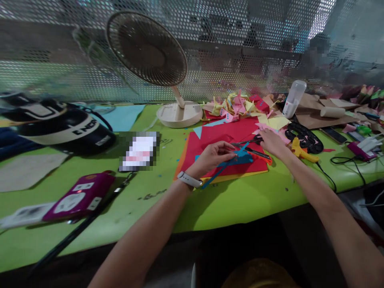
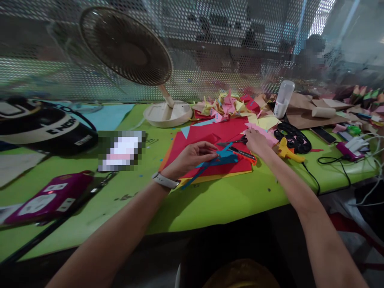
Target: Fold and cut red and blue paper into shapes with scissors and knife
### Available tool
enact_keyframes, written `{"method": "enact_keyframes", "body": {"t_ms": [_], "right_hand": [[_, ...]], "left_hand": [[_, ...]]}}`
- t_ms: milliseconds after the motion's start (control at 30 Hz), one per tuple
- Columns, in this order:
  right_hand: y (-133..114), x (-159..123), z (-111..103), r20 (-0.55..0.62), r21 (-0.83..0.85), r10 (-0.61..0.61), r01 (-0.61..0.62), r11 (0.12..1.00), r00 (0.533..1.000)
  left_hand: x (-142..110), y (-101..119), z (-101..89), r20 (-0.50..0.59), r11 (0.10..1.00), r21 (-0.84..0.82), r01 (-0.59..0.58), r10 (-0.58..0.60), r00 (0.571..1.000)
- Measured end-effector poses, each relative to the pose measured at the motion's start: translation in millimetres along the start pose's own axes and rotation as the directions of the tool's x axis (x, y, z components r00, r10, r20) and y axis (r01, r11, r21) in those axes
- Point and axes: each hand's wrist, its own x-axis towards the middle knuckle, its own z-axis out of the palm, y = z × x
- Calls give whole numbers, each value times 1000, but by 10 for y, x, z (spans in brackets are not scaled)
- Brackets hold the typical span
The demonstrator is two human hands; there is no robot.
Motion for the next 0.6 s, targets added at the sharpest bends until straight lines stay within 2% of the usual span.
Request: {"method": "enact_keyframes", "body": {"t_ms": [100, 233, 333, 467, 600], "right_hand": [[42, 21, 26, 79, 1, -2, 2, 1000, 997], [159, 49, 72, 119, 10, 19, -20, 1000, 993], [232, 52, 91, 106, 15, 22, -23, 1000, 994], [267, 24, 59, 27, 64, 33, -34, 997, 999], [269, 17, 59, 51, 62, 58, -61, 996, 997]], "left_hand": [[-7, 1, 35, -1, 993, -112, 34, -34, 999], [-4, -4, 58, 24, 977, -191, 92, -89, 996], [8, -32, 52, 18, 954, -264, 144, -145, 989], [28, -91, 50, -14, 918, -359, 169, -186, 982], [33, -117, 66, -32, 904, -396, 160, -188, 982]]}}
